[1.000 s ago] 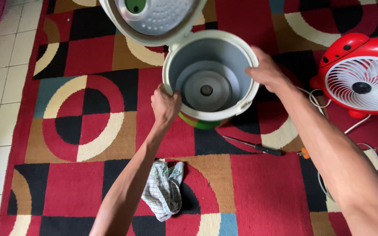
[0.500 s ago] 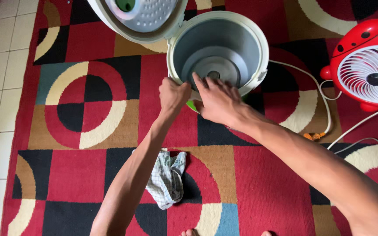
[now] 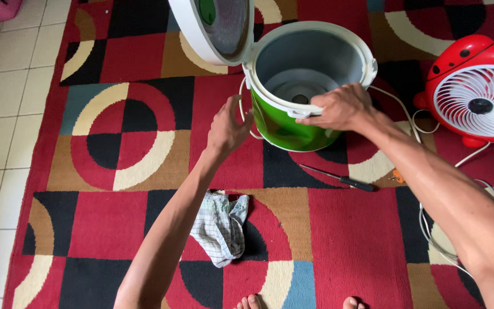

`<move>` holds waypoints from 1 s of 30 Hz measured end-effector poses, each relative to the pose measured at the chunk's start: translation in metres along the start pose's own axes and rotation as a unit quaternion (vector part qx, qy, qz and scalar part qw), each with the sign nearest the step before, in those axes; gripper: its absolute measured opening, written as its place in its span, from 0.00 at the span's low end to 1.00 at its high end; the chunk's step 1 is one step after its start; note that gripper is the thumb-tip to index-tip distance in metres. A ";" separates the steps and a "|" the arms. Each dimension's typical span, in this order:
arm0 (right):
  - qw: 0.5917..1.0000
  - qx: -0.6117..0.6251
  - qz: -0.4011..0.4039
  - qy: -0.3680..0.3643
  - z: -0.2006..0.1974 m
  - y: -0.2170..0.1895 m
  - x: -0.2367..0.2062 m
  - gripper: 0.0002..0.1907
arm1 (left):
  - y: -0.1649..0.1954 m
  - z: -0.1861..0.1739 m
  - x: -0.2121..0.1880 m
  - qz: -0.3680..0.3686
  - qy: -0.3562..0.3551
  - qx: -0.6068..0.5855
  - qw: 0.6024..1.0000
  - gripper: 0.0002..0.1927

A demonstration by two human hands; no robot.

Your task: The person kneels on a patterned rug and services a green rice cooker. They open the lid, remove the inner pot, flip the unit over, and use a screwdriver to unscrew and detach the white base cover, then reposition the cooker and continue working on its control panel side.

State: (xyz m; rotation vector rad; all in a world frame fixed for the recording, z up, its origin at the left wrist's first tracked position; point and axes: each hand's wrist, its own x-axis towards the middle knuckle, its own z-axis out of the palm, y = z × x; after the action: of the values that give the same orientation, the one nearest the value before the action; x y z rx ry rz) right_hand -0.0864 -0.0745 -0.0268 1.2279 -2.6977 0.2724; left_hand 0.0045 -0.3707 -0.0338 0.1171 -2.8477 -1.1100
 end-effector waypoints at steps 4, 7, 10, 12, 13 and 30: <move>0.999 -0.025 0.009 -0.039 -0.022 0.016 0.007 0.37 | 0.004 0.009 -0.008 0.066 -0.087 0.046 0.993 0.39; 0.999 -0.018 0.018 -0.043 -0.032 0.024 0.013 0.36 | -0.004 0.019 -0.009 0.106 -0.093 0.043 0.989 0.44; 0.999 -0.006 0.027 -0.034 -0.038 0.038 0.014 0.31 | -0.016 0.025 -0.013 0.150 -0.109 0.103 0.977 0.48; 1.000 -0.009 0.022 0.005 -0.040 0.051 0.011 0.30 | -0.023 0.028 -0.017 0.159 -0.150 0.194 0.956 0.50; 1.000 -0.005 0.022 0.005 -0.041 0.059 0.011 0.29 | -0.025 0.030 -0.018 0.162 -0.147 0.206 0.954 0.49; 0.993 0.065 0.004 0.094 -0.033 0.156 0.015 0.25 | -0.033 0.068 0.017 0.253 0.043 0.147 0.955 0.16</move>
State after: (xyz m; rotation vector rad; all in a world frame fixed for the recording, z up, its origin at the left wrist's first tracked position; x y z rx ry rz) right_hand -0.2114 0.0232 -0.0065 1.1605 -2.5582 0.5435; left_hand -0.0182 -0.3508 -0.1048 -0.5042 -2.7041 -0.5635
